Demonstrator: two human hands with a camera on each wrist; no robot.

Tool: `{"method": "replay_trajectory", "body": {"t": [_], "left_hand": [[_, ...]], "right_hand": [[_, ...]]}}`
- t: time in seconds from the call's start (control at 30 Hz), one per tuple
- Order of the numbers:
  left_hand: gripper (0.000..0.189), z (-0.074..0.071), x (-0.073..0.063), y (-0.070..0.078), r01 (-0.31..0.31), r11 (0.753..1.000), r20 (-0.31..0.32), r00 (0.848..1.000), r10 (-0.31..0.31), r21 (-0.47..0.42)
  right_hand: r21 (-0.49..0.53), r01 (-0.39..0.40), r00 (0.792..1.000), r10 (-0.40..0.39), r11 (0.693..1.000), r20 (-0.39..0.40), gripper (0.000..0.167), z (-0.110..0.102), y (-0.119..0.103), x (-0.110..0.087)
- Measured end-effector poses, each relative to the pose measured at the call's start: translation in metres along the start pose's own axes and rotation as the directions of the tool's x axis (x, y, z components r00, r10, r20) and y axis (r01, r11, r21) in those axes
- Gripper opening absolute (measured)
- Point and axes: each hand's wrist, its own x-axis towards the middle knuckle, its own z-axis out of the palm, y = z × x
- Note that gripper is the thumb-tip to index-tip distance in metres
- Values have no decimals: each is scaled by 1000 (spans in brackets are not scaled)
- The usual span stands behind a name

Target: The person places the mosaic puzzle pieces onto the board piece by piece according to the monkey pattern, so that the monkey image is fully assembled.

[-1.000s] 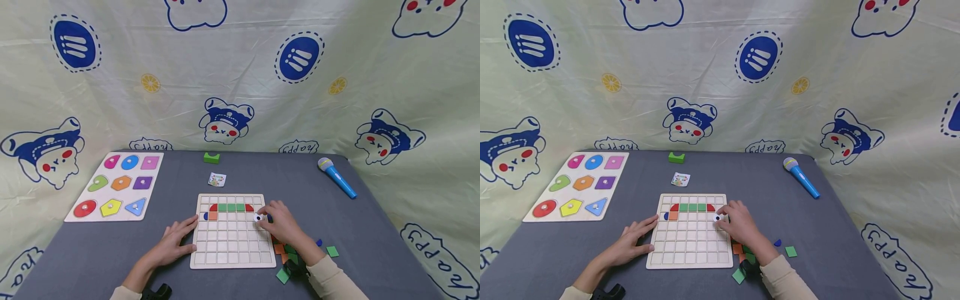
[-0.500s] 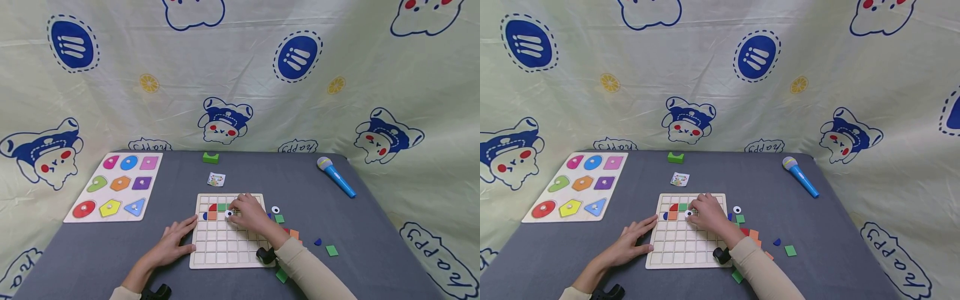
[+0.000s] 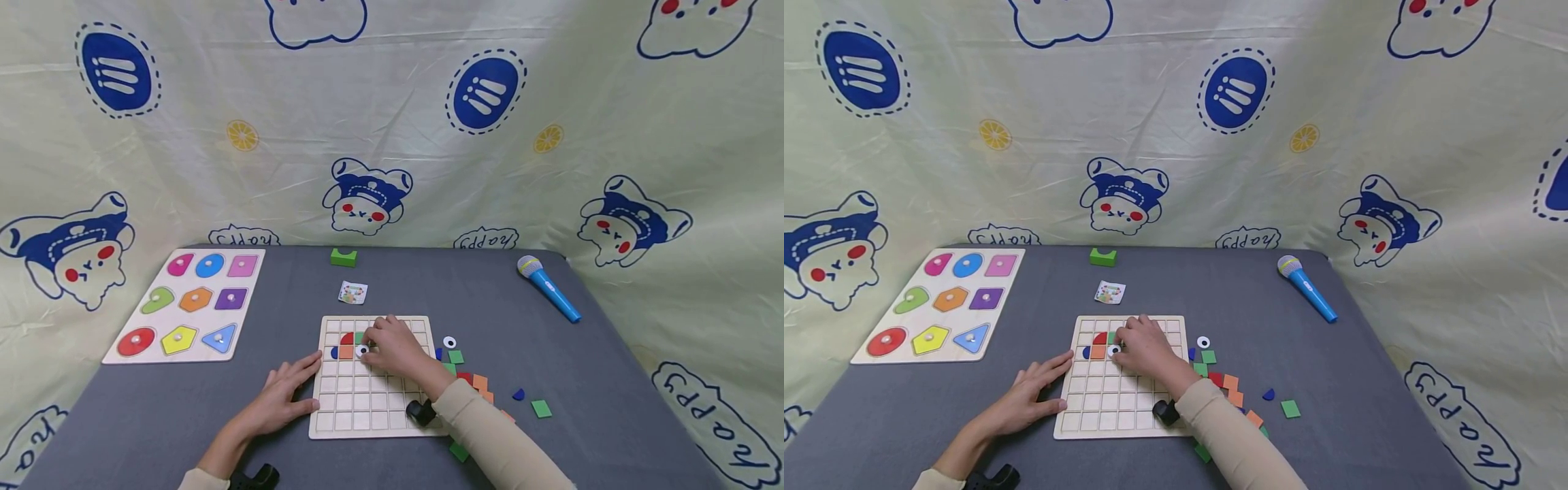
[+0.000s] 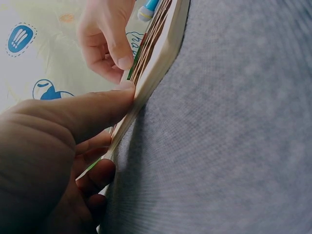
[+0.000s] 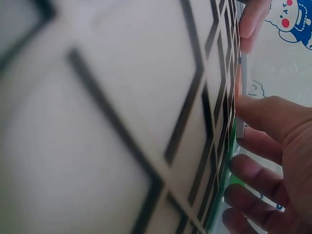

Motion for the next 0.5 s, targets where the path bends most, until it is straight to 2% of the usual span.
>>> {"method": "replay_trajectory", "body": {"t": [0.23,0.5], "left_hand": [[69,0,0,0,-12,1000,-8,1000,12,1],[69,1,0,-1,-17,1000,-10,1000,17,7]], "right_hand": [[-46,-1,1000,2,999,1,19,4,0,3],[-49,-3,1000,3,999,-4,20,3,-1,2]]}}
